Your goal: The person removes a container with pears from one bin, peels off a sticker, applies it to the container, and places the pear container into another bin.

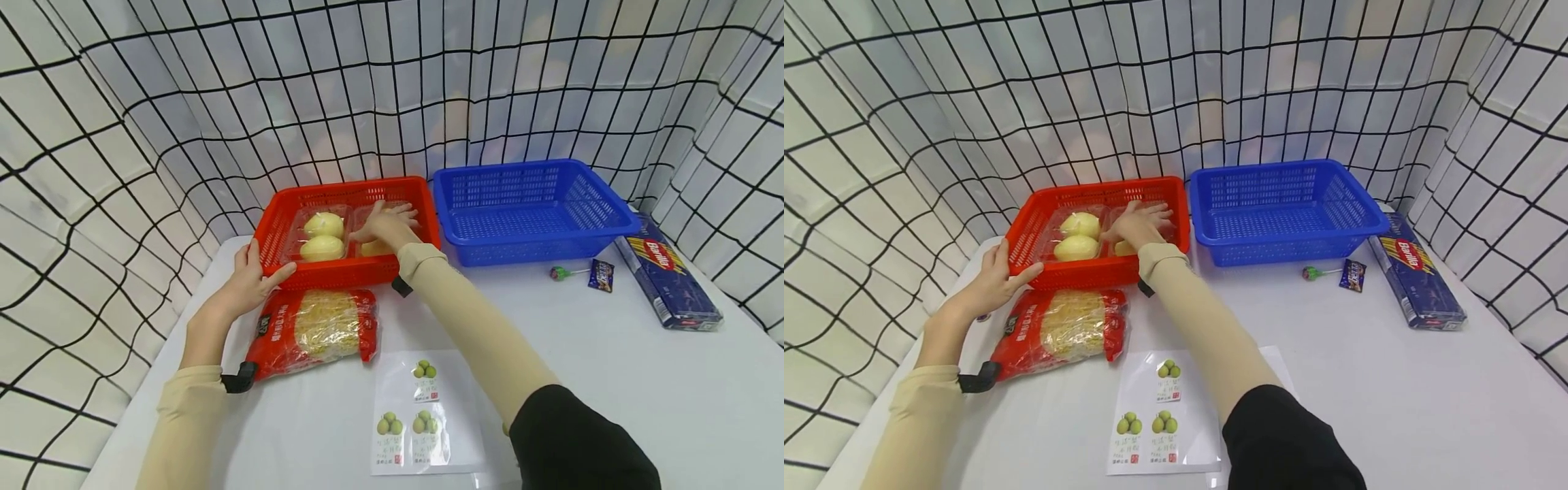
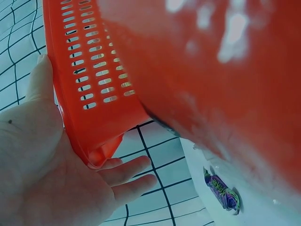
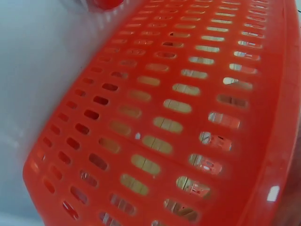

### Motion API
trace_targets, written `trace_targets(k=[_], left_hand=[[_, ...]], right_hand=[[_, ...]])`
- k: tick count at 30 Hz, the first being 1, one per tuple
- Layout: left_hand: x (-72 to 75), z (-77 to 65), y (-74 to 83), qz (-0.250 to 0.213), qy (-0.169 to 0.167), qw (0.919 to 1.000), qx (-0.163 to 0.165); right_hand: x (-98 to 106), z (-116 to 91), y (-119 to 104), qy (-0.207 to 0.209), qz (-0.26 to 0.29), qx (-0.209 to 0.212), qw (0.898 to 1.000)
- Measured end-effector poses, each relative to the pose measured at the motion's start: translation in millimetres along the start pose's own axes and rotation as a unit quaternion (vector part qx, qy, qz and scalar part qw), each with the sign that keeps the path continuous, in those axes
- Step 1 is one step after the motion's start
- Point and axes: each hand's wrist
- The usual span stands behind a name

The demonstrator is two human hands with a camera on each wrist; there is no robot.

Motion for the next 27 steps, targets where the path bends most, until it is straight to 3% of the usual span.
trace_targets(k=[5, 12, 20, 27], left_hand=[[2.8, -1.7, 3.1, 0.003, -0.002, 1.0, 0.001], [2.8, -1.9, 3.7, 0.005, -0.001, 1.0, 0.001], [-0.5, -1.8, 3.8, 0.002, -0.004, 1.0, 0.001], [-0.4, -1.3, 3.3, 0.008, -0.003, 1.0, 0.005]], right_hand=[[-2, -1, 2, -0.013, 0.03, 0.021, 0.999], [-6, -1, 5, 0.026, 0.018, 0.009, 0.999], [-9, -2, 17, 0.036, 0.061, 0.058, 0.996], [-16, 19, 22, 0.063, 0.065, 0.082, 0.993]])
Point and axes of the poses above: each hand's wrist, its own z-axis towards the middle knuckle, its own x-axis out of the back of the hand, y = z × x, and after that the axes turned 7 degrees about x, right-handed
